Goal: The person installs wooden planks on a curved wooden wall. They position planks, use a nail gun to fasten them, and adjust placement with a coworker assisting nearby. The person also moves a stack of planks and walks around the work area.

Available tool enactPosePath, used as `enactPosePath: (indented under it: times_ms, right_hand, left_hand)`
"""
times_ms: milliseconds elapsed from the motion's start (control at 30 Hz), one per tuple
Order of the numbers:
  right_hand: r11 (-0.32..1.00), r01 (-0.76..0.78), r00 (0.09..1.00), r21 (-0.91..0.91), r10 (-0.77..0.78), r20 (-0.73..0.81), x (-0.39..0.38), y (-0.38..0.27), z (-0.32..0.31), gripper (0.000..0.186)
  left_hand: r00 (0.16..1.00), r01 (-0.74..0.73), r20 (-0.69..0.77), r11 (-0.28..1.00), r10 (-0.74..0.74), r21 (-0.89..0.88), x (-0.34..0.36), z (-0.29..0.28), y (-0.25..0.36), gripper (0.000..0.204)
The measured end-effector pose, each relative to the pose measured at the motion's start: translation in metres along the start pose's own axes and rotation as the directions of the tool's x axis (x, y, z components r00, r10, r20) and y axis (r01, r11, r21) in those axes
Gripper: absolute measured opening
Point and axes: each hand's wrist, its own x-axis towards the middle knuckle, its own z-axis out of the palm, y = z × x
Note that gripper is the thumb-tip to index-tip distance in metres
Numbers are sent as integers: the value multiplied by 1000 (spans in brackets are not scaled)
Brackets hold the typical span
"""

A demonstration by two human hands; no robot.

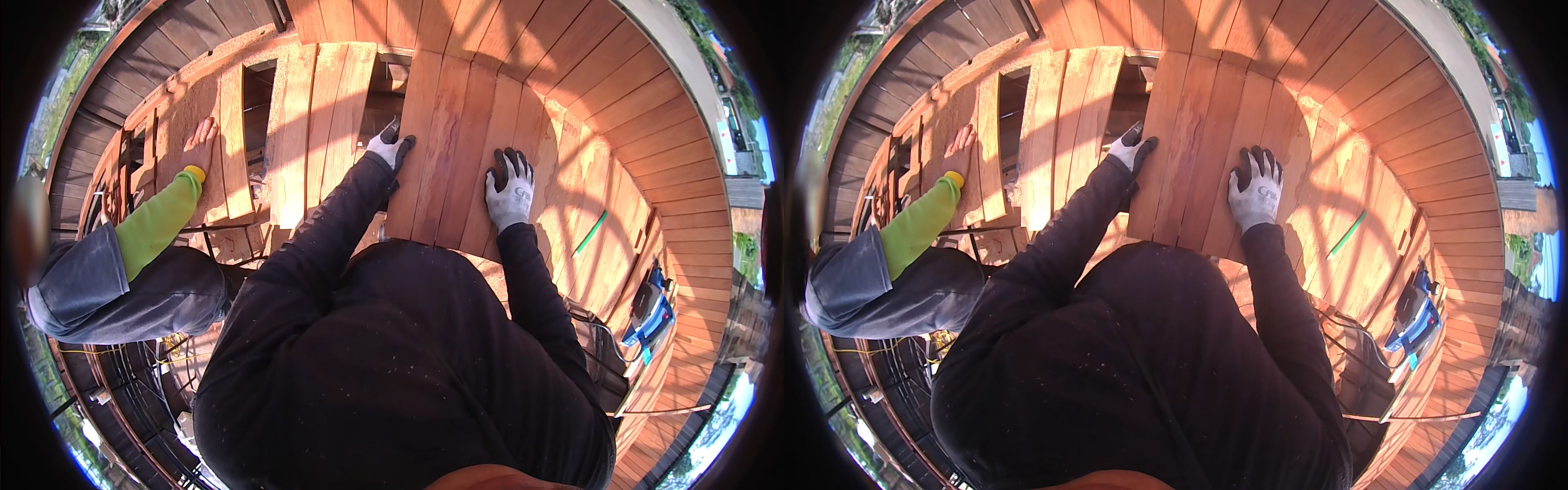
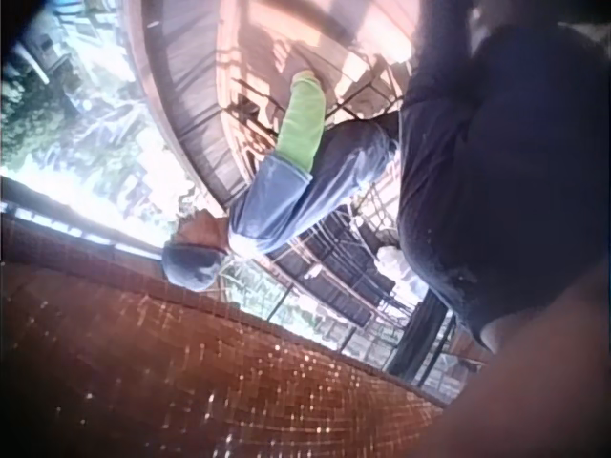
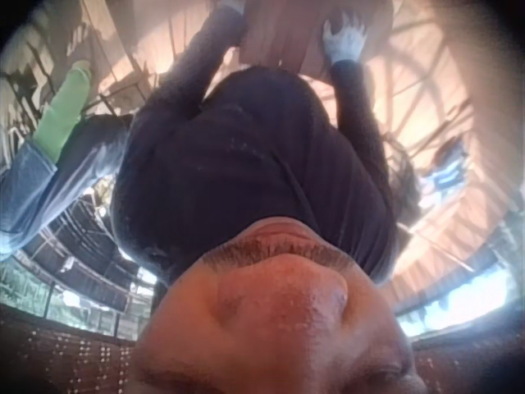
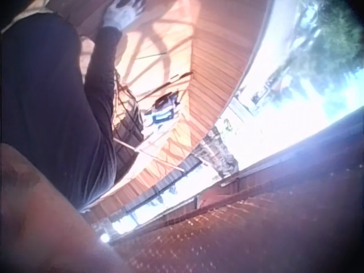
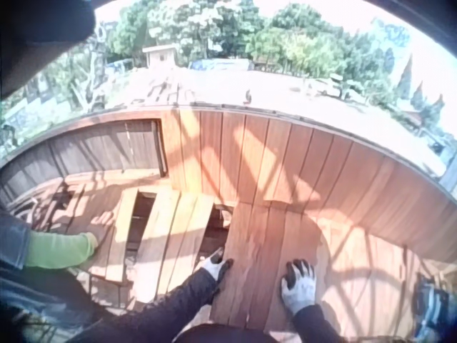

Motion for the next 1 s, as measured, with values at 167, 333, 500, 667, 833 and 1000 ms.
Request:
enactPosePath:
  times_ms: [167, 333, 500, 667, 833, 1000]
  right_hand:
    - [1000, 3, 1000, 1, -3, -5, 0, 3, 2, 49]
    - [1000, 1, 1000, 29, -1, -17, -2, 2, 2, 48]
    - [1000, 13, 999, 25, -13, -31, -2, 1, 1, 47]
    - [1000, 10, 1000, -20, -11, -27, -4, -3, 2, 47]
    - [999, 0, 1000, -36, 1, 18, 0, -1, 2, 52]
    - [995, 70, 994, -68, -64, 92, -6, -34, -16, 65]
  left_hand:
    - [998, 56, -1, 998, -56, -39, -6, 0, 9, 38]
    - [999, -29, 18, 997, 31, -73, -5, -7, -10, 34]
    - [992, 126, 22, 992, -126, 5, -2, -6, -15, 41]
    - [993, 13, -109, 848, 53, 530, 0, 6, -18, 41]
    - [995, 88, -81, 901, -59, 425, 5, 6, -8, 53]
    - [954, 295, -174, 860, -243, 416, -23, 21, 22, 104]
